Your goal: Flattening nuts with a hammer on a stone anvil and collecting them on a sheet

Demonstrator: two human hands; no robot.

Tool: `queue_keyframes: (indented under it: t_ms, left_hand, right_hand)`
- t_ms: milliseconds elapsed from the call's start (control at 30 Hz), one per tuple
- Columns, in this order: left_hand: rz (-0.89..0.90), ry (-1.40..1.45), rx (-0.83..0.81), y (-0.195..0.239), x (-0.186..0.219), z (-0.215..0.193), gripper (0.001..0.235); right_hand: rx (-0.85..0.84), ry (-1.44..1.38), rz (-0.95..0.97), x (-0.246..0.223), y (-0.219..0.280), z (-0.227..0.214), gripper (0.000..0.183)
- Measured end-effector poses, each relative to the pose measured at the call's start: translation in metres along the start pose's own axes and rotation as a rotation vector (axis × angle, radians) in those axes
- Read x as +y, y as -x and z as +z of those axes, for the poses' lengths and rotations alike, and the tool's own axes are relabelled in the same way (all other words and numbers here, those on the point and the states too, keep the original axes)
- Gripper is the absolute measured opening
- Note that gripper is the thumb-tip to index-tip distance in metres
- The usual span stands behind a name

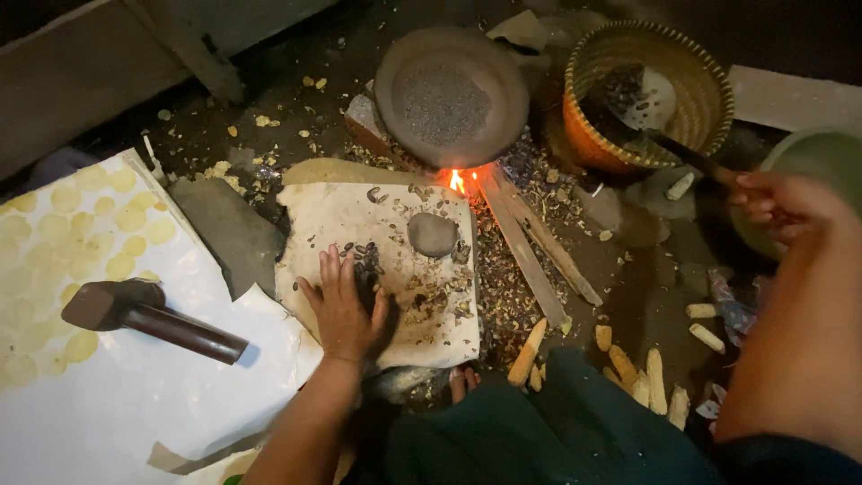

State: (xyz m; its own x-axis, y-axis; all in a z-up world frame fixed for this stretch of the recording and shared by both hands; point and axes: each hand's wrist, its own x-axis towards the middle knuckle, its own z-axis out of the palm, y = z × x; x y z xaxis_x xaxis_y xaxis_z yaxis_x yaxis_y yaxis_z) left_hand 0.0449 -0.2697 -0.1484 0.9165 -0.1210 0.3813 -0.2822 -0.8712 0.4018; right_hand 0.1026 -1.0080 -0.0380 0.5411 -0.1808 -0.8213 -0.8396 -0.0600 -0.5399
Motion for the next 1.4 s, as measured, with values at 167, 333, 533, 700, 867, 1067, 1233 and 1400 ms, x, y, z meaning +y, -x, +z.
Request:
queue_keyframes:
  t_ms: [167,333,533,700,867,1067,1233,1400]
  left_hand:
    - [-0.026,0.033,0.0,0.0,0.0,0.0,0.082]
    - [-0.015,-0.011,-0.024,0.003,-0.005,0.005,0.085]
    - [-0.023,0.04,-0.035,-0.003,0.003,-0.007,0.081]
    - [-0.01,0.015,-0.014,0.001,-0.004,0.004,0.084]
    - [0.023,-0.047,0.107,0.002,-0.008,0.013,0.082]
    - [0.008,-0.015,0.082,0.001,-0.007,0.01,0.08]
    - [-0.01,0.0,0.042,-0.001,-0.004,0.005,0.081]
    - [-0.017,0.02,0.011,0.001,-0.009,0.01,0.081]
  right_hand:
    - [0.05,0.033,-0.115,0.0,0.025,0.009,0.037]
    - [0.254,0.131,-0.191,-0.024,0.09,0.073,0.024]
    - [0.259,0.224,-0.409,-0.07,0.146,0.167,0.013]
    - [0.341,0.448,-0.298,-0.105,0.159,0.294,0.044]
    - [0.571,0.869,-0.585,-0.067,0.062,0.337,0.043]
    - [0.64,0.955,-0.696,-0.064,0.041,0.326,0.047]
    - [0.458,0.711,-0.583,-0.055,0.042,0.33,0.042]
    - [0.19,0.088,-0.379,-0.069,0.072,0.359,0.044]
